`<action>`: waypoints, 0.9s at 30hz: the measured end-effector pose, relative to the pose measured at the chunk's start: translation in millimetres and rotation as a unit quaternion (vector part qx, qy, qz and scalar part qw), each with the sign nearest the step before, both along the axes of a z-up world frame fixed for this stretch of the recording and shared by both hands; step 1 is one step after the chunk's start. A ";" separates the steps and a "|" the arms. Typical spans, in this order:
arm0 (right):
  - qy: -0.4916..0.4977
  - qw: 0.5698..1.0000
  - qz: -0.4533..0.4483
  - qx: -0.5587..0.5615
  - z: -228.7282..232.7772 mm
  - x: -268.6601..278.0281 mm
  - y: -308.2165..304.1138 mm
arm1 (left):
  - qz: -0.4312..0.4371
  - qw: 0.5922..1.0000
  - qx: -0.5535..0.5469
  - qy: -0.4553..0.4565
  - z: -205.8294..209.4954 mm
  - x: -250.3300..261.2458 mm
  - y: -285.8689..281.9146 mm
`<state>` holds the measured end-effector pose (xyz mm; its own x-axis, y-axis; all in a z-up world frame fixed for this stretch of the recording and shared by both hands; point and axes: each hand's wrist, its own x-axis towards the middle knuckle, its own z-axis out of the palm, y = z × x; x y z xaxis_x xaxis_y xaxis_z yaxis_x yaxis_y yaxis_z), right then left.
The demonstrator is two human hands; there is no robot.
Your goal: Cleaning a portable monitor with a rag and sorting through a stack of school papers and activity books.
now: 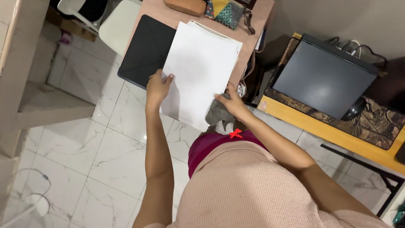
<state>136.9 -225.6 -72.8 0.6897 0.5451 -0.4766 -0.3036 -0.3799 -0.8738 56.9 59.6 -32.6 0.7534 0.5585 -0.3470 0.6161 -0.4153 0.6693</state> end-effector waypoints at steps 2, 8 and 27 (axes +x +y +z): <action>0.002 1.000 -0.011 -0.004 2.9 -0.3 7.0 | -0.015 0.997 0.065 0.040 0.9 4.8 -0.3; 0.070 0.996 -0.049 -0.020 16.4 10.0 12.3 | -0.073 0.993 0.070 -0.054 -23.6 4.7 12.0; 0.112 0.994 0.012 -0.007 13.1 125.6 -98.1 | 0.117 0.969 -0.060 -0.210 -33.2 -1.6 -169.6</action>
<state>262.6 -323.7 -59.7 0.5527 0.5523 -0.6241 -0.4804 -0.4009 -0.7801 55.3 -110.0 -65.9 0.7003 0.7054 -0.1093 0.3461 -0.2016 0.9163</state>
